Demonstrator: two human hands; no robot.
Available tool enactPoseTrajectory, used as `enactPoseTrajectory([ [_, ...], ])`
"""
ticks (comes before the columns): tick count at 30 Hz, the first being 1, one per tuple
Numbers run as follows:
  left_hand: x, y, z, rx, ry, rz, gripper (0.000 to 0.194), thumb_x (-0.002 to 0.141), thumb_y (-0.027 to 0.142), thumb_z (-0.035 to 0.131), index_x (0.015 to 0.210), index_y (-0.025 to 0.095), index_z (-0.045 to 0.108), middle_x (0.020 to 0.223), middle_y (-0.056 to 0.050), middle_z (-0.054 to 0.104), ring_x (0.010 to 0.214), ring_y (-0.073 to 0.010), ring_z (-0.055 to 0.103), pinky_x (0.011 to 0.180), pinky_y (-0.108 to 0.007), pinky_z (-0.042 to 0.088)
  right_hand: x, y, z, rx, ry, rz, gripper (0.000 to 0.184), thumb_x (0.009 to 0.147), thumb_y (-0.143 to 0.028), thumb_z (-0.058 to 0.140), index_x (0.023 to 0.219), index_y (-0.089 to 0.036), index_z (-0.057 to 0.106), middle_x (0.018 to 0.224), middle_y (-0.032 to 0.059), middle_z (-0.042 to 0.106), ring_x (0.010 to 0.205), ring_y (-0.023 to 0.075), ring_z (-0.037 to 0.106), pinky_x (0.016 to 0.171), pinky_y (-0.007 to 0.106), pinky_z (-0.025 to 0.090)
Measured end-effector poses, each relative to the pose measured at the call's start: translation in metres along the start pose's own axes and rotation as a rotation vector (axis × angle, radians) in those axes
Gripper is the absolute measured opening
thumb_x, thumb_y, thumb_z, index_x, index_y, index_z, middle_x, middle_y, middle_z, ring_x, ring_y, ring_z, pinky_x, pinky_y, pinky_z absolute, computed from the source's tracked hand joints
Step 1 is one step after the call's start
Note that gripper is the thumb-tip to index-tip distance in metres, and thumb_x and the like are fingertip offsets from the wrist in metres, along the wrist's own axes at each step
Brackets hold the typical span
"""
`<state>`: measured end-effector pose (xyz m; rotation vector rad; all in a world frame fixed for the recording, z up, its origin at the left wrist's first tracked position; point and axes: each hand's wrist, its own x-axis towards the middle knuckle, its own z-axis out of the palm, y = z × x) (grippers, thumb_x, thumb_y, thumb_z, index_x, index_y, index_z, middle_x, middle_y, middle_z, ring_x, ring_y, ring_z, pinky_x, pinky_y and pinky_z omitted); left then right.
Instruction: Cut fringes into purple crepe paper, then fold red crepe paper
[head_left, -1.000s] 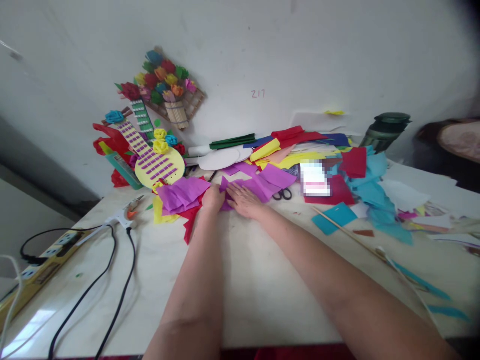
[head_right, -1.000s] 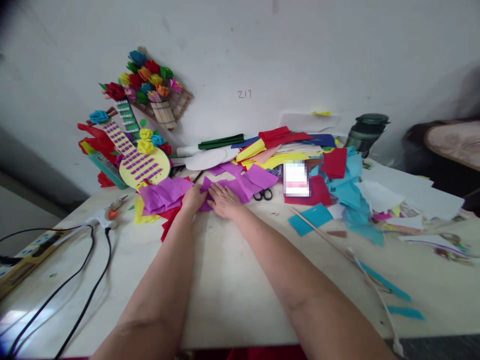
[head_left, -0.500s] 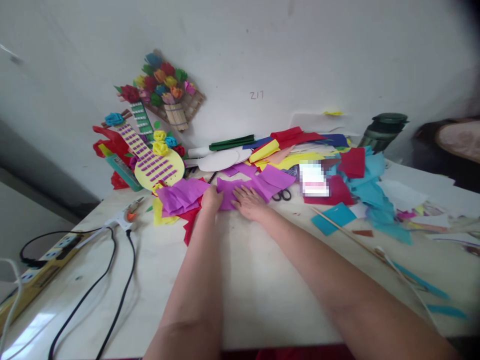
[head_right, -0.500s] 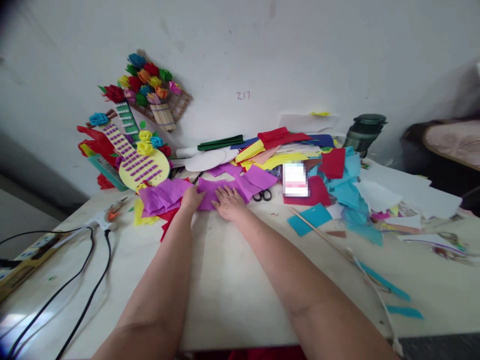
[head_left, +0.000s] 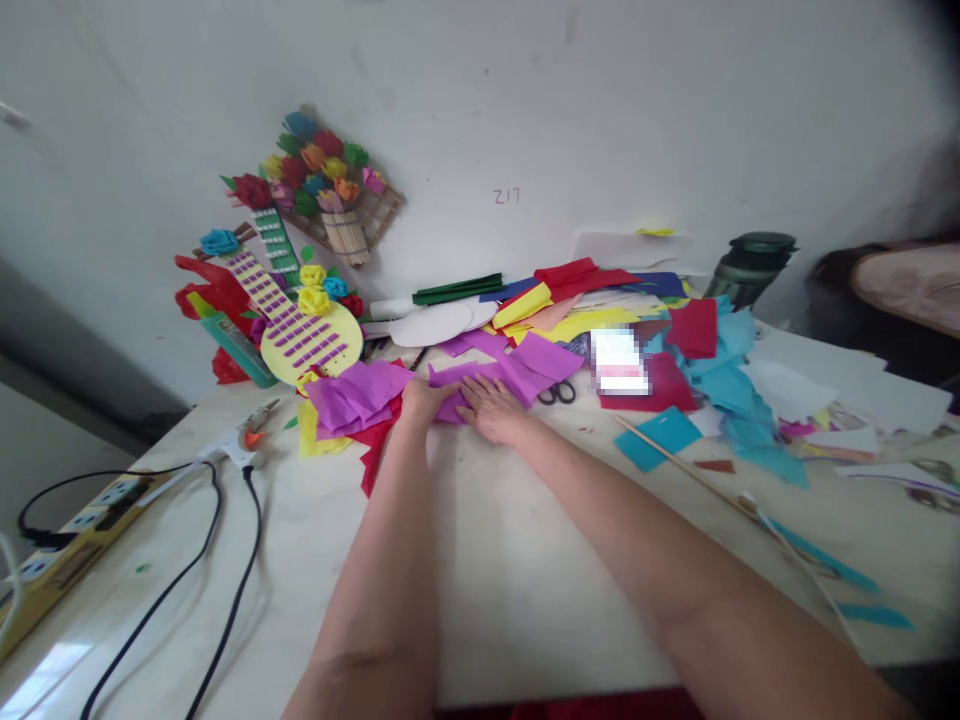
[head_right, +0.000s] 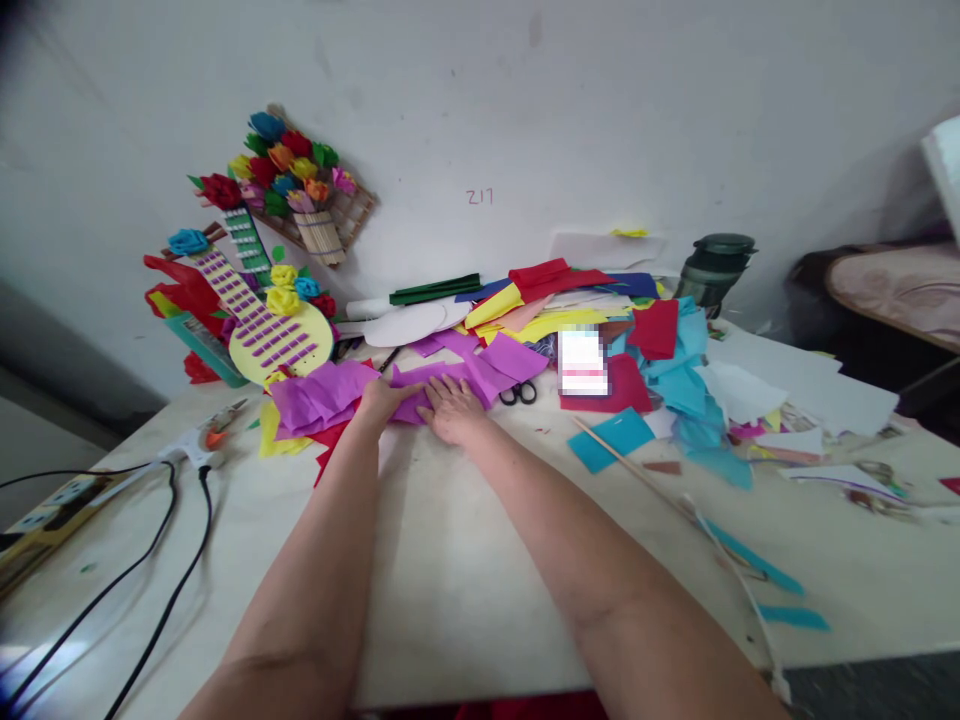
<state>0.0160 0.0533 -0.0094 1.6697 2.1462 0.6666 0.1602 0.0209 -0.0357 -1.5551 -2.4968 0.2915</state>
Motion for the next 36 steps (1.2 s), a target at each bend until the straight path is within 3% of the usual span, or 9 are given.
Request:
enactPoseTrajectory([
  [7,-0.002,0.002,0.002,0.017,-0.065,0.006,0.048,0.057,0.056,0.069,0.075,0.012,0.064,0.075,-0.010,0.067,0.077,-0.0240,0.063,0.060,-0.026,0.047,-0.003,-0.002,-0.003,0.010,0.003,-0.004,0.064,0.091,-0.046,0.019,0.143,-0.009,0.024,0.151,0.0075,0.018,0.139,0.0238,0.008,0.111,0.043,0.004],
  [12,-0.003,0.005,0.002,0.061,-0.114,0.028,0.037,0.062,0.046,0.069,0.073,0.011,0.064,0.074,-0.010,0.067,0.071,-0.0216,0.062,0.058,-0.025,0.046,-0.002,0.000,-0.001,0.019,0.013,-0.001,0.066,0.091,-0.047,0.022,0.144,-0.008,0.021,0.150,0.0091,0.019,0.139,0.0238,0.010,0.111,0.043,0.005],
  [21,-0.007,0.007,0.004,0.045,-0.016,0.123,0.031,0.068,0.037,0.062,0.089,0.015,0.066,0.089,-0.010,0.068,0.083,-0.0223,0.063,0.071,-0.028,0.047,-0.002,-0.001,-0.002,-0.009,0.025,0.014,0.065,0.090,-0.044,0.023,0.143,-0.005,0.022,0.150,0.0110,0.018,0.139,0.0244,0.010,0.111,0.042,0.007],
  [31,-0.020,0.027,0.011,0.065,0.016,-0.021,0.039,0.073,0.030,0.053,0.106,0.010,0.061,0.106,-0.019,0.064,0.098,-0.0294,0.061,0.076,-0.033,0.046,0.004,-0.001,0.000,-0.005,-0.018,0.061,0.068,0.089,-0.047,0.021,0.144,-0.008,0.020,0.151,0.0086,0.016,0.139,0.0229,0.008,0.111,0.043,0.005],
  [36,-0.020,0.032,0.012,0.019,-0.060,-0.107,0.048,0.073,0.043,0.054,0.106,0.008,0.060,0.106,-0.021,0.063,0.100,-0.0316,0.060,0.076,-0.036,0.046,0.003,-0.003,-0.003,-0.015,-0.030,0.067,0.068,0.089,-0.046,0.019,0.144,-0.006,0.018,0.151,0.0088,0.015,0.139,0.0227,0.007,0.111,0.042,0.004],
])
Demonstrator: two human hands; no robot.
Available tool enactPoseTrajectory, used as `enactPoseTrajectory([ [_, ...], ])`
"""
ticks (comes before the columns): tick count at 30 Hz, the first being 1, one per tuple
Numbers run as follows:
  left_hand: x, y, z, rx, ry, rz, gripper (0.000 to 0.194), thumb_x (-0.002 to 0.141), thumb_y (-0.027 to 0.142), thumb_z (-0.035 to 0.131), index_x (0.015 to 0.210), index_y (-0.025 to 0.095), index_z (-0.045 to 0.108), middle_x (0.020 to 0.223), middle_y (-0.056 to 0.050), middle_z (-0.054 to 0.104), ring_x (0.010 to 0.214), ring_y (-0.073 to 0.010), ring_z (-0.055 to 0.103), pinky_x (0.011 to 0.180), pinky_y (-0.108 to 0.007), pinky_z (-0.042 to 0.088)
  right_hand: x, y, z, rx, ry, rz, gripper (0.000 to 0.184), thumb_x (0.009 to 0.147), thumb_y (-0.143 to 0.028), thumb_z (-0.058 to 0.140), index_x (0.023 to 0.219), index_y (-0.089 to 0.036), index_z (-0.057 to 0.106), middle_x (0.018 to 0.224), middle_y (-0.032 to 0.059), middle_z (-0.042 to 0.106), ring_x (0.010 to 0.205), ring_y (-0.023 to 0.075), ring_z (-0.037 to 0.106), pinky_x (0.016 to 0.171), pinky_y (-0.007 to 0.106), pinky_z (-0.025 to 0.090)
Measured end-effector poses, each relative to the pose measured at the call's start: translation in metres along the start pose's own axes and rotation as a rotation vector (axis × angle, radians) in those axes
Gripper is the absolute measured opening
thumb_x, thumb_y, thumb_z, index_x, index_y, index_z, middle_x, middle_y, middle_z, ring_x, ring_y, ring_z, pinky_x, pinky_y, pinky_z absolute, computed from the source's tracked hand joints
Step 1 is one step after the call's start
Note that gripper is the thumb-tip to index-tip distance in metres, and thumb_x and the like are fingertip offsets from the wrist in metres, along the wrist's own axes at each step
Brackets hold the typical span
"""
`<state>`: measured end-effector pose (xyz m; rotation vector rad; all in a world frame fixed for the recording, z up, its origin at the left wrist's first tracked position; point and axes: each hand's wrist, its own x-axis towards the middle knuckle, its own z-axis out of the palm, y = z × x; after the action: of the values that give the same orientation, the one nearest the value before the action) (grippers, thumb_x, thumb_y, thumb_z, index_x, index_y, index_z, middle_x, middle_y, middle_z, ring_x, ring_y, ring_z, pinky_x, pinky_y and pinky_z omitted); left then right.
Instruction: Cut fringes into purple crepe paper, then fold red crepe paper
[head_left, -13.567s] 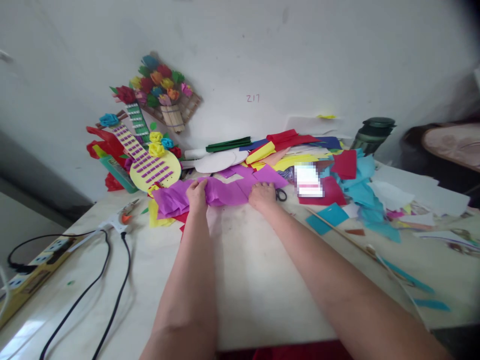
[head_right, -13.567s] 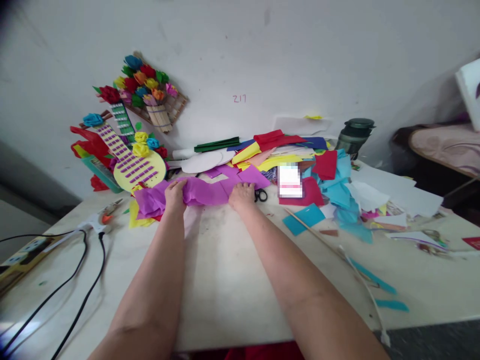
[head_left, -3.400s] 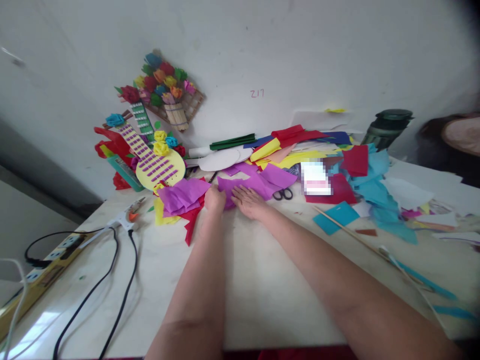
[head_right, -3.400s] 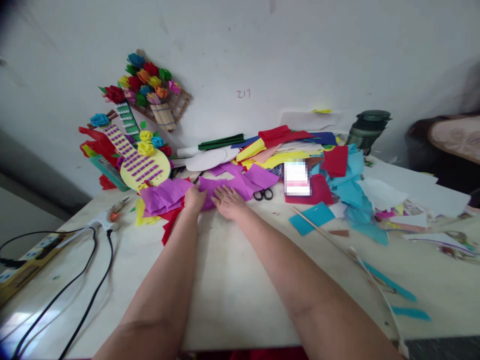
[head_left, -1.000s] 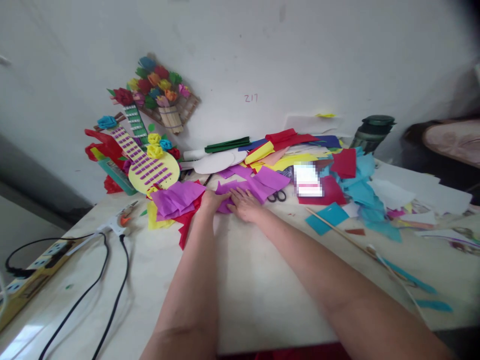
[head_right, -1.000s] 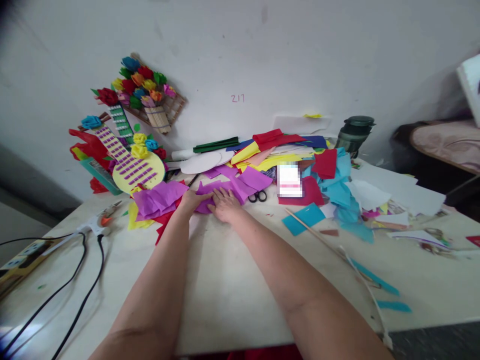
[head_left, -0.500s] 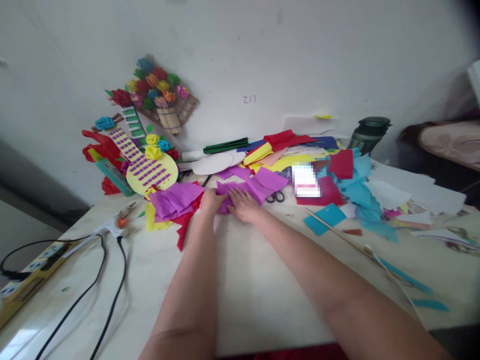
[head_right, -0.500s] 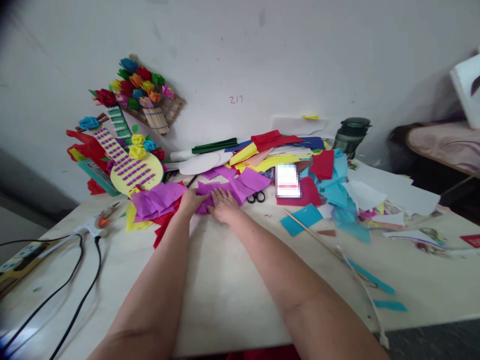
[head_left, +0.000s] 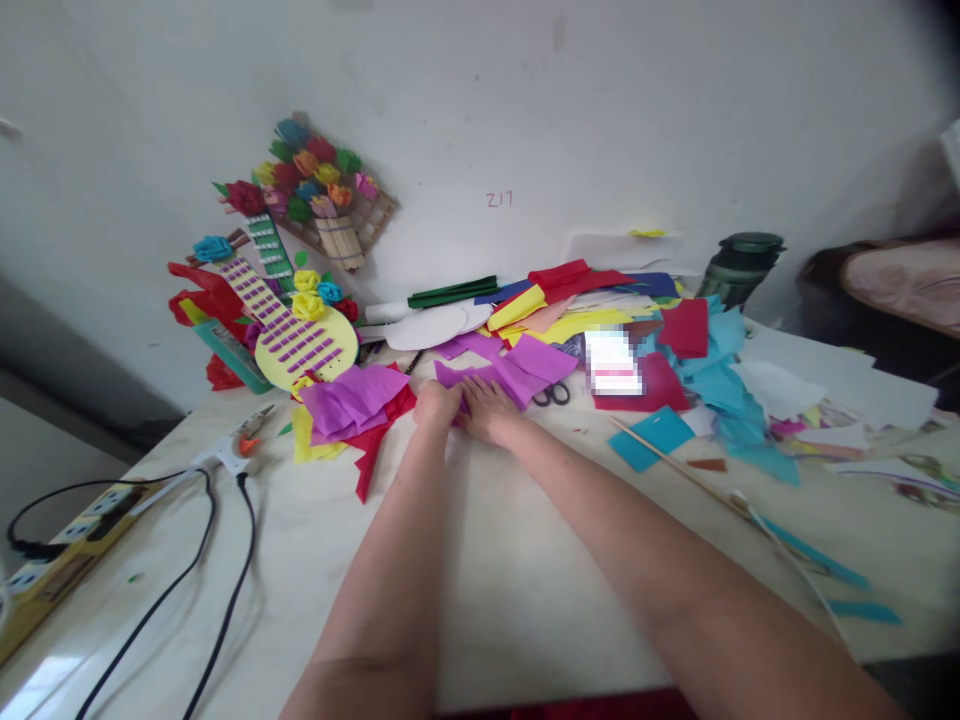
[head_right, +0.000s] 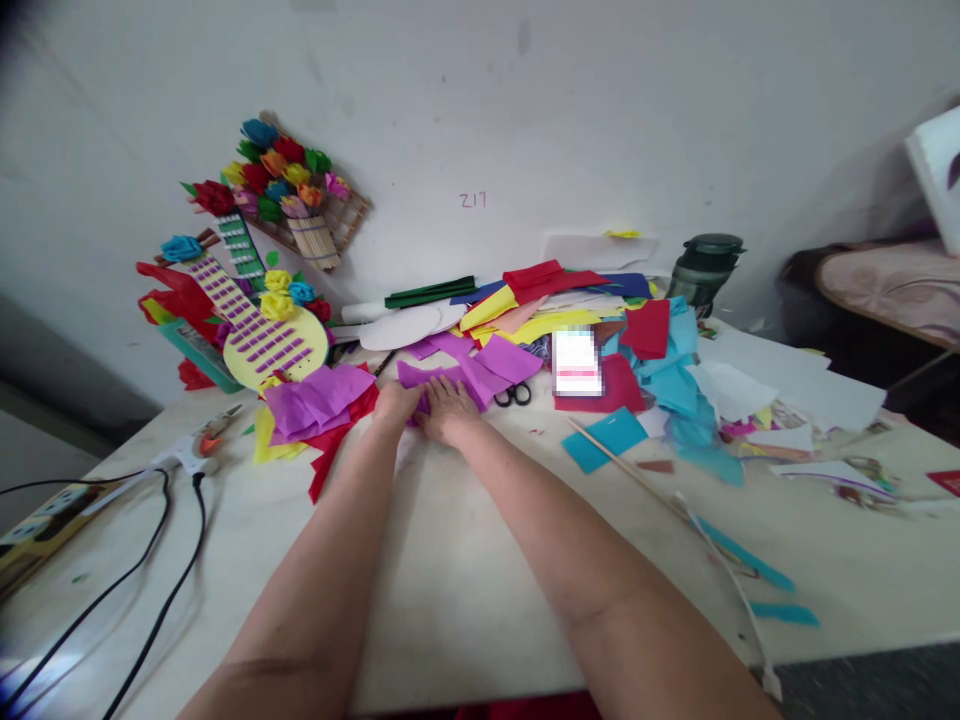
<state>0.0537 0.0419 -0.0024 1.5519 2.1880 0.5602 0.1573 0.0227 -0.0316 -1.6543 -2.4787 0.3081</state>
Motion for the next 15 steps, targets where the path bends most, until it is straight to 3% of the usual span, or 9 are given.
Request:
enactPoseTrajectory([
  [3,-0.0021,0.0012,-0.0019,-0.005,-0.016,-0.003,0.052,0.070,0.050,0.055,0.104,0.010,0.062,0.106,-0.019,0.064,0.099,-0.0314,0.060,0.077,-0.036,0.046,-0.0005,-0.0007,-0.0002,0.000,-0.006,0.009,0.069,0.089,-0.046,0.019,0.144,-0.005,0.018,0.151,0.0098,0.015,0.139,0.0226,0.007,0.112,0.042,0.004],
  [15,-0.0070,0.0055,0.0013,-0.009,0.011,-0.012,0.047,0.070,0.043,0.054,0.106,0.014,0.063,0.109,-0.017,0.064,0.102,-0.0320,0.059,0.080,-0.038,0.045,-0.0014,-0.0014,-0.0014,-0.019,-0.027,0.010,0.078,0.085,-0.054,0.028,0.144,-0.004,0.015,0.151,0.0112,0.012,0.139,0.0252,0.005,0.112,0.043,0.004],
])
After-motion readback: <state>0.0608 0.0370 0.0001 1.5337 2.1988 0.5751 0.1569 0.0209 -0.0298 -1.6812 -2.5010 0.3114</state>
